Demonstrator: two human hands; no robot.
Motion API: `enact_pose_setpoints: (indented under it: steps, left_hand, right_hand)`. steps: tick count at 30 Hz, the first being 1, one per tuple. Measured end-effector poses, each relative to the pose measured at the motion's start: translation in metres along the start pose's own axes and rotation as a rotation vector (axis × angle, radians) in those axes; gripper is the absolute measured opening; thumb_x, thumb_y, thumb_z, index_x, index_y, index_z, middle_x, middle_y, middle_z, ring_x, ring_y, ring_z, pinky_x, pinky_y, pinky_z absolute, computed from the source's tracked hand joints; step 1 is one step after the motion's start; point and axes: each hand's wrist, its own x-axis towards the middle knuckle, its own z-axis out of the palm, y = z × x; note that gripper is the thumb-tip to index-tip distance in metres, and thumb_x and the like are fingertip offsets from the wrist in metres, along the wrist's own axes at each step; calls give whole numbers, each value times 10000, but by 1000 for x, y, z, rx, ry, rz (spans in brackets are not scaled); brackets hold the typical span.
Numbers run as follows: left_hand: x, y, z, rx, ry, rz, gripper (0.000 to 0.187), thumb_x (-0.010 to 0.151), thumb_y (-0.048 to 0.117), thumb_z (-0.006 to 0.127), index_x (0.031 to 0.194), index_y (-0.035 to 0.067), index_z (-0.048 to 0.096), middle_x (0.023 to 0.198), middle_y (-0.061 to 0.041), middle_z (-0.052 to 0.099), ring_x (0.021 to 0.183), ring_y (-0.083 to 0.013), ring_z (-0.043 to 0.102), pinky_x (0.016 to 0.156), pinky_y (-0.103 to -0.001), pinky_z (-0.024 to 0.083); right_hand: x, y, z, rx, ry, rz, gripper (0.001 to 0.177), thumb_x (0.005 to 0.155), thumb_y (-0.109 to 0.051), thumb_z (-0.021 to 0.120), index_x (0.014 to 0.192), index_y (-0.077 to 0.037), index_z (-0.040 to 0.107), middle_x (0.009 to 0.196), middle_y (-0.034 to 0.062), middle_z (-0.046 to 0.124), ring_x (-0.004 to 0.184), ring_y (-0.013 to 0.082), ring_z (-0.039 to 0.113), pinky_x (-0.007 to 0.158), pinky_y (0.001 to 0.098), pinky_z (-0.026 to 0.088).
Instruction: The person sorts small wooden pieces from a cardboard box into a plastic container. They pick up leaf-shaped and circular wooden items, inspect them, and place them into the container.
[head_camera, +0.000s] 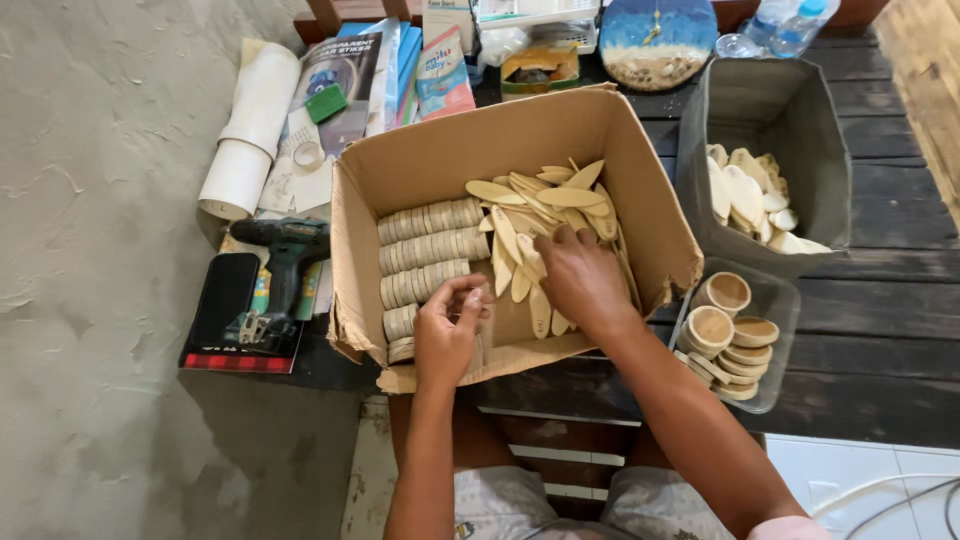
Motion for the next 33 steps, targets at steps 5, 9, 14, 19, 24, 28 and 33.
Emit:
enact_pose_setpoints:
  steps: [5, 9, 14, 19, 24, 28, 33]
  left_hand:
    - [2, -2, 1, 7, -2, 9, 199, 948, 187, 661, 1101, 115, 765, 842, -104, 794, 697, -156, 747, 598, -245, 586]
    - [0, 1, 1, 36, 5, 5, 214, 953, 189, 649, 1117, 114, 763, 849, -104, 792, 718, -174, 750, 639, -269, 588]
    - [2, 4, -2, 193, 57, -1, 286, 943, 128, 643, 1214, 151, 728, 1040, -111, 784, 928, -236, 757, 781, -349, 596]
    - [0, 11, 3, 157, -37, -40, 457, 943, -16, 601, 1395, 55, 613, 1256, -210, 711, 1072, -322, 716, 923, -440, 582]
    - [0, 5, 3, 234, -16, -8, 446, 846, 18, 667, 1262, 164, 731, 1125, -46, 764, 919, -147, 705, 772, -294, 592]
    - [-1, 4, 3, 259, -23, -15, 439, 841, 49, 669, 1241, 208, 754, 1041, -42, 764, 915, -161, 720, 798, -325, 598]
    - [0, 2, 2, 249, -6, -24, 393, 851, 59, 682, 1205, 204, 769, 969, -24, 776, 850, -120, 713, 699, -266, 580]
  right_hand:
    - [14, 33, 62, 5, -12, 5, 393, 820, -208, 783, 1179, -146, 634, 1057, 160, 685, 989, 408, 701, 749, 550, 585]
    - [10, 35, 62, 40, 27, -17, 319, 814, -171, 760, 1096, -154, 612, 997, 140, 681, 958, 409, 705, 744, 534, 580]
    - [-11, 12, 18, 341, 163, -80, 236, 831, -164, 744, 1038, -186, 633, 1021, 93, 672, 992, 348, 686, 786, 506, 582]
    - [-26, -4, -6, 722, 340, -304, 162, 824, -51, 764, 912, -167, 694, 968, 40, 749, 909, 315, 704, 774, 414, 578]
    - [-28, 0, -1, 748, 554, -385, 156, 830, -31, 808, 851, -173, 746, 991, 6, 786, 872, 270, 704, 790, 356, 571]
    - [-30, 0, -5, 767, 577, -383, 167, 823, -30, 822, 850, -181, 757, 992, -7, 790, 866, 243, 708, 789, 332, 571]
    - [-30, 0, -6, 755, 596, -381, 130, 848, -47, 815, 889, -153, 752, 981, 14, 791, 839, 264, 707, 768, 355, 569]
